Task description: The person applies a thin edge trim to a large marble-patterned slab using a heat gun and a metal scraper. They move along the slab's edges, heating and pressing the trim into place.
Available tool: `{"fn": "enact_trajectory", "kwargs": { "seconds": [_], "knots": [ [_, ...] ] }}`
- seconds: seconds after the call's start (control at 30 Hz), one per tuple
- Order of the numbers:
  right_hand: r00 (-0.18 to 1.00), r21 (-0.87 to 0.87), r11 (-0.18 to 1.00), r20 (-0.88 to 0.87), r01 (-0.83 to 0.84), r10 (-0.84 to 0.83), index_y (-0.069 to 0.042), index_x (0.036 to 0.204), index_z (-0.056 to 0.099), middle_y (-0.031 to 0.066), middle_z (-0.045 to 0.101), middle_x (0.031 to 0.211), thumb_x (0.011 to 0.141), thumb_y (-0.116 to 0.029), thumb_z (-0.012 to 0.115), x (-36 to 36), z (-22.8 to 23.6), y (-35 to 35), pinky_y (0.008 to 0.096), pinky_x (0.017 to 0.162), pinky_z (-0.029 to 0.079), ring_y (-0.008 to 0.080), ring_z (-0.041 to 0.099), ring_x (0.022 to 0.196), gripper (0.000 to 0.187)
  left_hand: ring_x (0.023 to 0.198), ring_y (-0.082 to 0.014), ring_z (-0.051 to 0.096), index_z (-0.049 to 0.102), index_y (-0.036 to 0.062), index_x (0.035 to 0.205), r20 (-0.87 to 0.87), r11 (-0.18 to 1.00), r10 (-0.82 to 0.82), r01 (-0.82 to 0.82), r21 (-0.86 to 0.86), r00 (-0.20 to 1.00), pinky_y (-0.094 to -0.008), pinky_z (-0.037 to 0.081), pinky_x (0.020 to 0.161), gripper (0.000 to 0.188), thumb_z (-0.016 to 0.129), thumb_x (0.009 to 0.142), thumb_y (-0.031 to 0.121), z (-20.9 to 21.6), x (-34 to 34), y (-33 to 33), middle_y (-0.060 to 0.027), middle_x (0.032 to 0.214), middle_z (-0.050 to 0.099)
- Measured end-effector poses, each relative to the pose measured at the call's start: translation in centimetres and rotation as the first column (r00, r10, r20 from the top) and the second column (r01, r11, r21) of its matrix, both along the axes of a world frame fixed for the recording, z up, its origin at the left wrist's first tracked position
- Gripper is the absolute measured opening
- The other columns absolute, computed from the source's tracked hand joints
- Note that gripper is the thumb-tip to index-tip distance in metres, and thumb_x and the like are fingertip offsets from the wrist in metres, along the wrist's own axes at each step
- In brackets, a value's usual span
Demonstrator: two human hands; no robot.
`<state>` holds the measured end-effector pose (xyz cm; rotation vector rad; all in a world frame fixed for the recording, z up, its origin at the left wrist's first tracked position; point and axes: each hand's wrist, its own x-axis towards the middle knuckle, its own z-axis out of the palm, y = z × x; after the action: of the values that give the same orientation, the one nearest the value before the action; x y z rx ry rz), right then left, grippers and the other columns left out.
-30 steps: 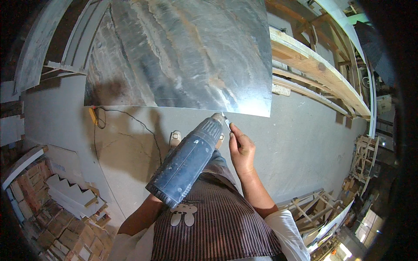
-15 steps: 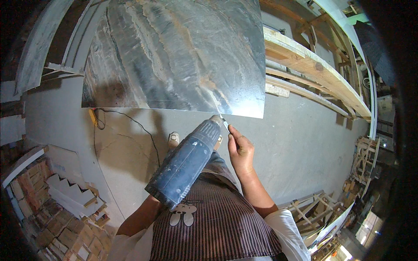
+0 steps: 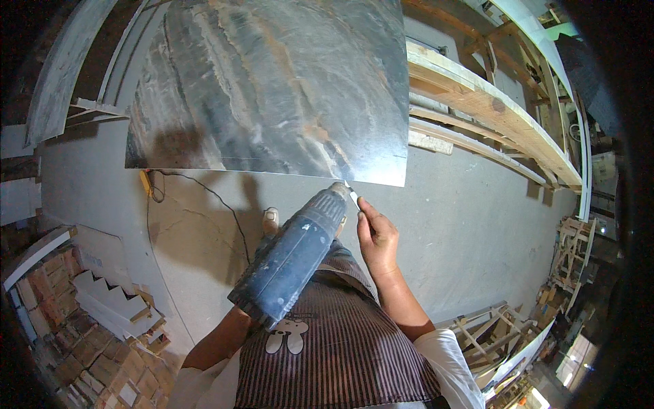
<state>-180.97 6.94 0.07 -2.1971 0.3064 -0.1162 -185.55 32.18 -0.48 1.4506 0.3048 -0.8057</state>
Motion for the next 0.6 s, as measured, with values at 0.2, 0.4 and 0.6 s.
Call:
{"fn": "enact_trajectory", "kwargs": {
  "seconds": [0.2,0.4,0.6],
  "knots": [
    [1.0,0.008,1.0,0.005,0.016,-0.016,-0.001,0.114,0.069,0.0104,0.07,0.085,0.089,-0.002,0.064,-0.2,-0.1,-0.6,0.0239,0.064,0.049,0.0095,0.061,0.069,0.025,0.063,-0.0185,0.057,0.063,0.0061,0.085,0.048,0.998,-0.041,0.039,0.041,0.998,-0.0315,0.051,0.063,0.019,0.054,0.09,0.023,0.0,-0.1,-0.7,-0.0034,0.076,0.062],
    [1.0,0.036,0.999,0.006,0.026,-0.027,0.0,0.115,0.068,0.0107,0.07,0.085,0.089,-0.001,0.063,-0.4,0.1,-1.7,0.024,0.064,0.049,0.01,0.06,0.069,0.026,0.064,-0.0185,0.057,0.063,0.0062,0.085,0.085,0.995,-0.079,0.073,0.072,0.993,-0.0316,0.051,0.064,0.018,0.055,0.09,0.022,-0.1,-0.1,-1.7,-0.0034,0.076,0.063],
    [1.0,0.02,1.0,0.012,0.002,-0.002,0.0,0.114,0.068,0.0103,0.071,0.087,0.089,-0.001,0.063,-0.3,0.1,-2.2,0.0239,0.064,0.049,0.0101,0.06,0.07,0.025,0.065,-0.0186,0.058,0.063,0.0063,0.086,0.117,0.991,-0.106,0.094,0.097,0.988,-0.0316,0.051,0.064,0.018,0.055,0.089,0.022,-0.1,-0.2,-2.6,-0.0033,0.077,0.063]
  ]
}}
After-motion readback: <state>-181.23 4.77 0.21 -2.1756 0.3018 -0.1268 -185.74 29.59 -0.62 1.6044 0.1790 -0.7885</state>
